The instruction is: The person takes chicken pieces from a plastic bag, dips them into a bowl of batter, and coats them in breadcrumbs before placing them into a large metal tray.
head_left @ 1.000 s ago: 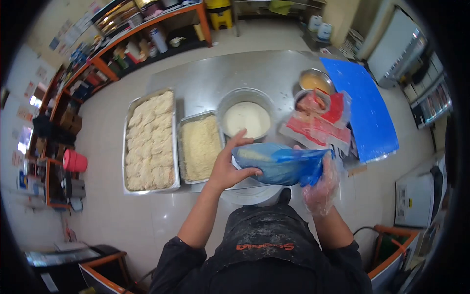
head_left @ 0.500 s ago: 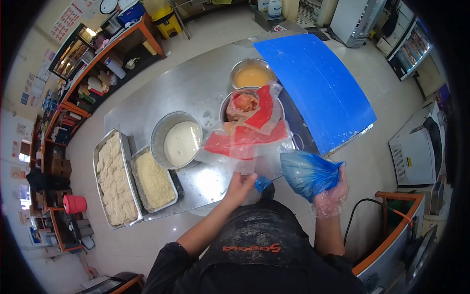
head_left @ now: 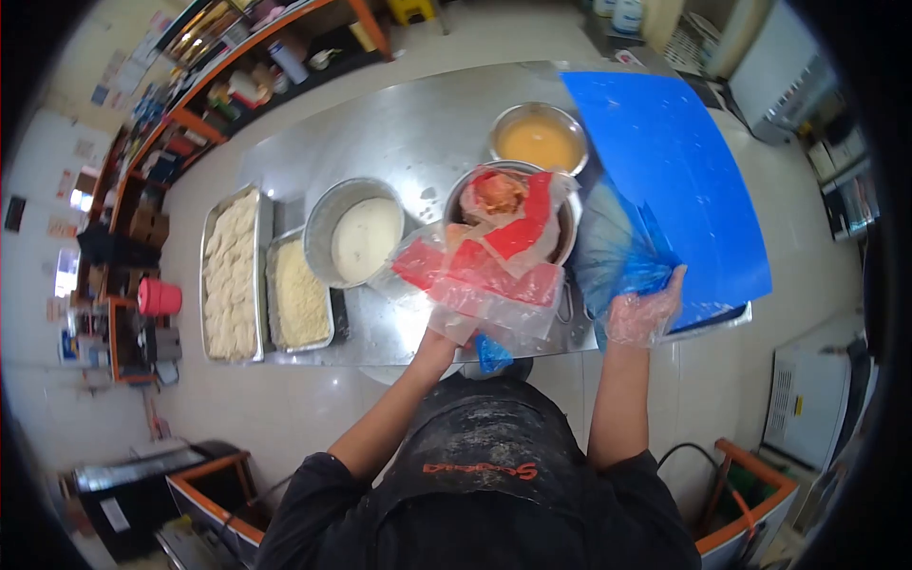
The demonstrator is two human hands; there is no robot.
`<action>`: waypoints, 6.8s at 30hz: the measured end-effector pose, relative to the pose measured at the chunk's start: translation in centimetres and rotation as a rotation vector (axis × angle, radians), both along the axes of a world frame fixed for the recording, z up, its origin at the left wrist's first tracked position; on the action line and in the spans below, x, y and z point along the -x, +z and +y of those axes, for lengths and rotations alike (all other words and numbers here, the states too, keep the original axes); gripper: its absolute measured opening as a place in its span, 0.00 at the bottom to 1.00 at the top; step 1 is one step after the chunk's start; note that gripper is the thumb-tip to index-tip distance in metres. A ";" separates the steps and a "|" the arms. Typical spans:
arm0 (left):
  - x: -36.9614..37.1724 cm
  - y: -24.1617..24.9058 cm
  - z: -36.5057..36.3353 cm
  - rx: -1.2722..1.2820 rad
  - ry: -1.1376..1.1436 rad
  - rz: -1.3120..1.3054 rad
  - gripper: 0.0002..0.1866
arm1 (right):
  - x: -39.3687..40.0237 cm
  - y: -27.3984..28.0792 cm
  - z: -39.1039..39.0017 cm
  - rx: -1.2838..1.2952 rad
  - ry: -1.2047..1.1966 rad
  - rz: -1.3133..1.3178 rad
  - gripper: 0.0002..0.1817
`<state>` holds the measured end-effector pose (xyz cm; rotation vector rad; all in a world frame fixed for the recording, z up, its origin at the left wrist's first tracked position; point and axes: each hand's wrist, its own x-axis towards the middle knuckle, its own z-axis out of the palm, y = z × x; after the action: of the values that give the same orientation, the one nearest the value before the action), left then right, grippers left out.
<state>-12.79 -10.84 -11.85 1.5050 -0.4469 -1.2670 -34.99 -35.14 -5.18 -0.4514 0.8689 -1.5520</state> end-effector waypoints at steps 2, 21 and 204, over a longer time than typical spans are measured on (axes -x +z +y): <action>-0.2 -1.1 2.1 -0.054 0.108 0.018 0.28 | -0.8 0.8 0.7 -0.205 0.011 -0.191 0.22; -8.5 -0.2 15.8 -0.110 0.114 0.016 0.21 | -14.8 12.0 0.4 1.275 0.627 1.581 0.08; -25.3 -17.9 64.4 -0.899 0.055 0.425 0.23 | -43.7 -0.9 14.0 1.088 1.123 2.090 0.12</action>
<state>12.56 53.60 -29.75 1.8556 0.5168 -1.8052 8.73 -21.10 -6.10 -2.9222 0.6532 0.2275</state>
